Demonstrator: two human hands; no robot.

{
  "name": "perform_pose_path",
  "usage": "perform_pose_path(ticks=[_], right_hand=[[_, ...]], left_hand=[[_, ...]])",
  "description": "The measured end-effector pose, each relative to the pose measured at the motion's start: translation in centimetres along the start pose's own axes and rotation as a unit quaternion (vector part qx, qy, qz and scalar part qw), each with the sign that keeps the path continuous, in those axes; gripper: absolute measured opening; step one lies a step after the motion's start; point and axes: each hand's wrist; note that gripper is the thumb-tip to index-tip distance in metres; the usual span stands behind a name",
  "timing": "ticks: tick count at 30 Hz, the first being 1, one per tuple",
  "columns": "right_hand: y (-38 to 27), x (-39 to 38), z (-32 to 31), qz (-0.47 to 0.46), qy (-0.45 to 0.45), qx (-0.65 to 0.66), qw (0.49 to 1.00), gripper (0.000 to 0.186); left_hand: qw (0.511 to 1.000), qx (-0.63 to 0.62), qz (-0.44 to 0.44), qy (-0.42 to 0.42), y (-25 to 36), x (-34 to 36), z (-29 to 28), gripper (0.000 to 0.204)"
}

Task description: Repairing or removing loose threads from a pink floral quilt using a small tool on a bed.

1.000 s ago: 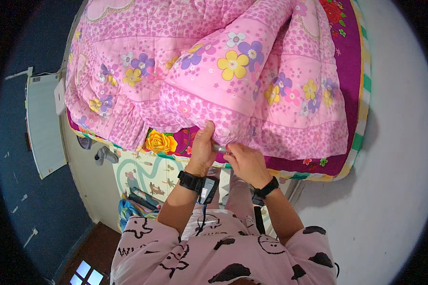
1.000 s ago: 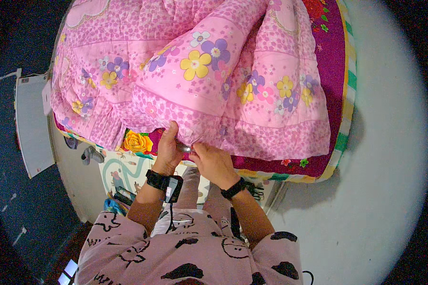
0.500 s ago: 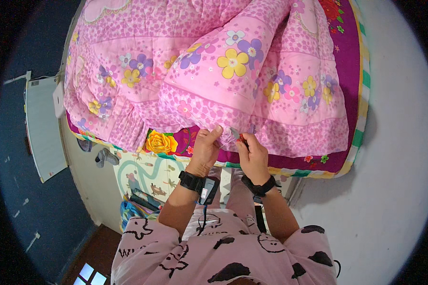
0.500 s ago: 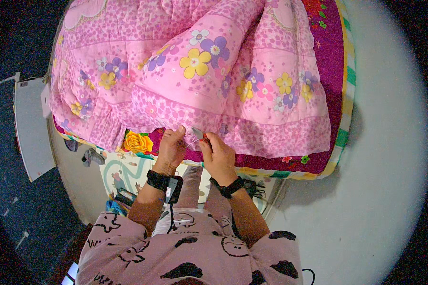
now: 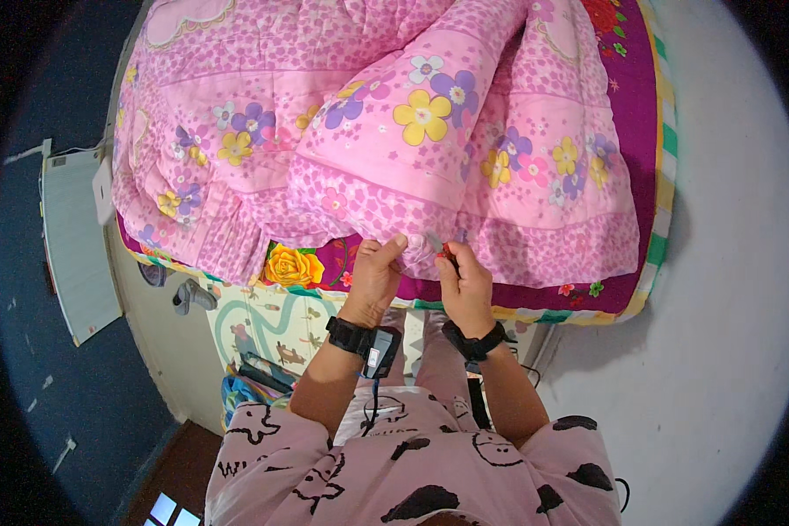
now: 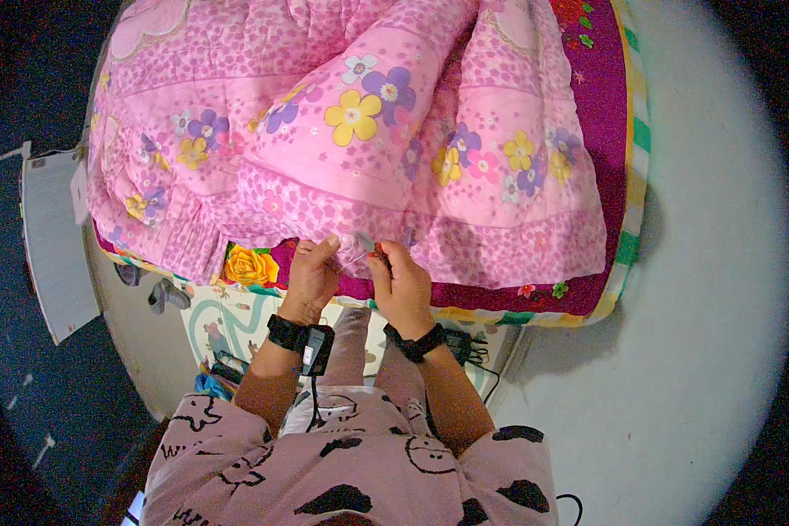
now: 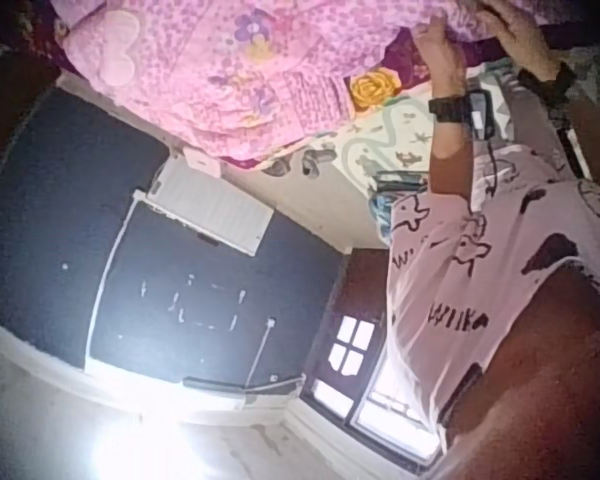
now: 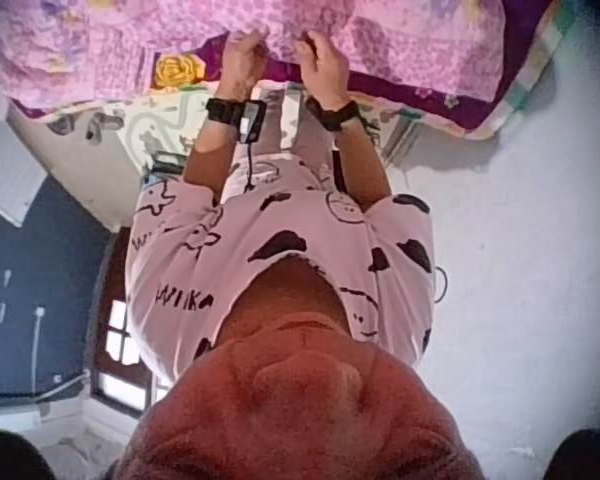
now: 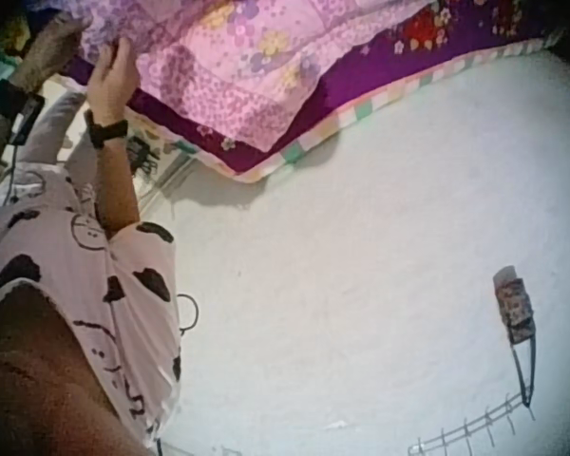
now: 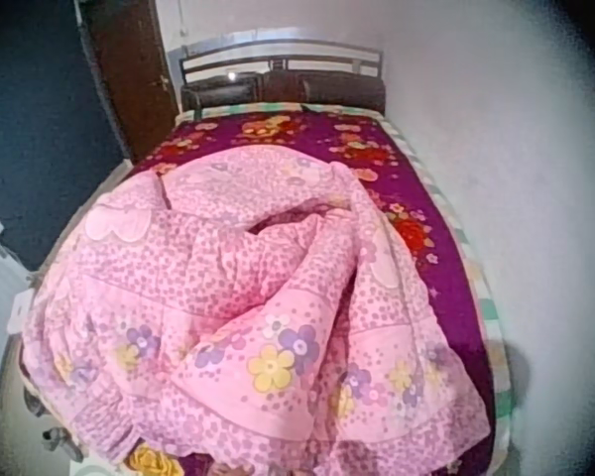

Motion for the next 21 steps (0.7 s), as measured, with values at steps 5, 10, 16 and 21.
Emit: perform_pose_path(ticks=[5, 10, 16, 21], right_hand=[[0.0, 0.2, 0.2, -0.055, 0.010, -0.061, 0.997, 0.022], [0.2, 0.1, 0.3, -0.053, 0.014, -0.082, 0.995, 0.024], [0.4, -0.2, 0.2, -0.081, 0.028, -0.079, 0.993, 0.025], [0.1, 0.0, 0.1, -0.065, 0.008, -0.085, 0.994, 0.025]], left_hand=[[1.000, 0.005, -0.001, -0.013, -0.2, -0.5, 0.6, 0.023], [0.998, -0.010, 0.051, 0.034, -1.3, -0.6, 0.8, 0.033], [0.998, -0.003, 0.045, 0.050, -0.8, -0.9, 1.8, 0.034], [0.998, -0.003, 0.047, 0.049, -1.1, -0.6, 1.2, 0.034]])
Point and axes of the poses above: each hand's wrist, its own x-axis towards the middle knuckle, its own z-axis out of the palm, y = z × x, and after that the axes turned 6 degrees about z, right-handed
